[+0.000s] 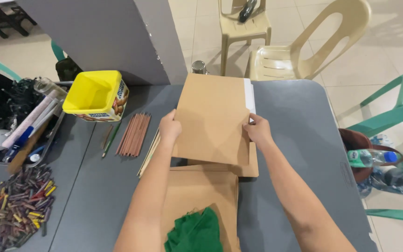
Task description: The person wipes the surface of stacked brown cardboard sheets using a green cloth. They repeatedly pick up a sheet, wipe it, and place it back on the stack. The task is performed at a table with various items like crayons and pencils nearby.
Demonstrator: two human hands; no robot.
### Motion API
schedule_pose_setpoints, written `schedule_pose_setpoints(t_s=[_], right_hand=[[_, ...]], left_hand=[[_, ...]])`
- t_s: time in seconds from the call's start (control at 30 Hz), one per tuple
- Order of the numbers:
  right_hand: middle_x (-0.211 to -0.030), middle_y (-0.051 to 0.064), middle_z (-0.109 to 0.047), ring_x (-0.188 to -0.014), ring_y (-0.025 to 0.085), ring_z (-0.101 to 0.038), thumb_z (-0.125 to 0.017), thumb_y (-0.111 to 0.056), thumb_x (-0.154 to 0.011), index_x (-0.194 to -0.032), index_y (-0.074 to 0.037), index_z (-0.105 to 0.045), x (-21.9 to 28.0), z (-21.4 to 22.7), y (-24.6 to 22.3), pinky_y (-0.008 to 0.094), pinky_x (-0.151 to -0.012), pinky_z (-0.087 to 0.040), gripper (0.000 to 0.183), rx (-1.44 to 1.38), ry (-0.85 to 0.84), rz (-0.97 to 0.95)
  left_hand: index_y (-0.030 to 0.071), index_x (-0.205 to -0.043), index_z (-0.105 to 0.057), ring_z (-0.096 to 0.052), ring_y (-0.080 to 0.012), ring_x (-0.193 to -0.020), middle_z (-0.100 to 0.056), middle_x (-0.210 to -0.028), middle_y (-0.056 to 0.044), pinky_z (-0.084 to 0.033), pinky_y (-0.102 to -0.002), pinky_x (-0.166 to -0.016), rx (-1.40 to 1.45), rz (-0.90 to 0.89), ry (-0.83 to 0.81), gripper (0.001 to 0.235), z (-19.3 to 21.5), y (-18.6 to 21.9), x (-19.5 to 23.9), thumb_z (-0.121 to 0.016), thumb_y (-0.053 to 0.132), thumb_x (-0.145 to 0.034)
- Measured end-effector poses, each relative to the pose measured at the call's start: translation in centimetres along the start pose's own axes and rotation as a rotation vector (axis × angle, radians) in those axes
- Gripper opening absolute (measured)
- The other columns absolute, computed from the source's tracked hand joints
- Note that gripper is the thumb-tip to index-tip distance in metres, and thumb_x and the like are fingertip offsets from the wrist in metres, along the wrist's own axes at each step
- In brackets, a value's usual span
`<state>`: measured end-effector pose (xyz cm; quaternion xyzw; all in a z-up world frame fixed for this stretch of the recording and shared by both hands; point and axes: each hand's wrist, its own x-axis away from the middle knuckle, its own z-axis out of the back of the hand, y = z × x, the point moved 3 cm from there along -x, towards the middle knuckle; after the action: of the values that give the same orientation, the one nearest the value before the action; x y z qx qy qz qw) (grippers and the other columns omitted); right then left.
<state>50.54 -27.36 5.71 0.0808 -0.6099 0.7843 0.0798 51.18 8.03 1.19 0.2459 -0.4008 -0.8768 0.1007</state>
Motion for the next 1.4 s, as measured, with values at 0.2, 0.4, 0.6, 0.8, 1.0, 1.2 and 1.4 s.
schedule_pose_setpoints(t_s=[0.2, 0.4, 0.6, 0.8, 1.0, 1.2, 1.4], right_hand=[[-0.090, 0.013, -0.074, -0.083, 0.027, -0.072, -0.072, -0.018, -0.087, -0.133, -0.014, -0.068, -2.8, 1.0, 2.5, 0.041, -0.080, -0.056, 0.047, 0.373, 0.037, 0.041], [-0.116, 0.022, -0.066, -0.107, 0.041, -0.067, -0.077, -0.028, -0.086, -0.112, -0.008, -0.075, -2.3, 0.6, 8.6, 0.048, -0.089, -0.055, 0.033, 0.700, 0.000, -0.002], [-0.123, 0.019, -0.060, -0.109, 0.041, -0.065, -0.069, -0.042, -0.091, -0.117, -0.016, -0.072, -0.2, -0.2, 10.0, 0.051, -0.089, -0.055, 0.036, 0.748, 0.106, 0.009], [-0.122, 0.017, -0.060, -0.108, 0.037, -0.067, -0.069, -0.037, -0.091, -0.118, -0.014, -0.070, 0.3, -0.3, 9.8, 0.048, -0.089, -0.056, 0.036, 0.757, 0.105, -0.023], [-0.126, 0.017, -0.057, -0.112, 0.038, -0.064, -0.072, -0.038, -0.087, -0.127, -0.022, -0.070, 0.8, 0.1, 8.3, 0.048, -0.091, -0.054, 0.043, 0.715, 0.082, -0.060], [-0.130, 0.026, -0.056, -0.118, 0.045, -0.058, -0.073, -0.030, -0.090, -0.137, -0.004, -0.064, 4.2, 0.3, 9.2, 0.049, -0.097, -0.050, 0.055, 0.573, 0.172, 0.465], [-0.145, 0.024, -0.049, -0.140, 0.047, -0.041, -0.073, -0.052, -0.086, -0.136, -0.014, -0.064, 27.0, -4.1, 1.0, 0.066, -0.114, -0.029, 0.063, 0.685, -0.302, 0.816]], left_hand=[[0.006, -0.127, -0.070, -0.071, -0.0321, -0.112, -0.072, -0.117, -0.023, -0.052, -0.035, -0.094, -0.020, 0.259, -0.050, 0.048, -4.5, -0.9, 2.3, -0.060, 0.003, -0.080], [0.003, -0.133, -0.063, -0.065, -0.0433, -0.112, -0.069, -0.114, -0.029, -0.050, -0.046, -0.095, -0.284, 0.260, -0.332, 0.052, -9.8, -8.9, 6.8, -0.056, 0.006, -0.081], [0.002, -0.142, -0.055, -0.063, -0.0410, -0.124, -0.068, -0.126, -0.031, -0.048, -0.046, -0.107, -0.330, 0.451, -0.438, 0.056, -4.0, 3.6, 8.8, -0.049, 0.014, -0.088], [-0.005, -0.159, -0.013, -0.053, -0.0433, -0.131, -0.036, -0.150, -0.039, -0.044, -0.043, -0.109, -0.400, 0.381, -0.523, 0.090, -8.4, -2.7, 9.6, -0.054, 0.011, -0.081], [0.001, -0.165, -0.015, -0.053, -0.0402, -0.137, -0.040, -0.156, -0.033, -0.043, -0.043, -0.114, -0.382, 0.466, -0.560, 0.089, -6.1, 1.5, 9.4, -0.054, 0.013, -0.085], [0.008, -0.149, -0.045, -0.038, -0.0430, -0.143, -0.034, -0.160, -0.025, -0.032, -0.052, -0.111, -0.375, 0.233, -0.384, 0.068, -0.2, 6.5, 10.8, -0.069, 0.030, -0.089], [0.003, -0.138, -0.057, -0.045, -0.0417, -0.144, -0.054, -0.148, -0.023, -0.036, -0.048, -0.118, -0.202, -0.156, -0.340, 0.050, 14.8, 11.4, 23.6, -0.063, 0.029, -0.097]])
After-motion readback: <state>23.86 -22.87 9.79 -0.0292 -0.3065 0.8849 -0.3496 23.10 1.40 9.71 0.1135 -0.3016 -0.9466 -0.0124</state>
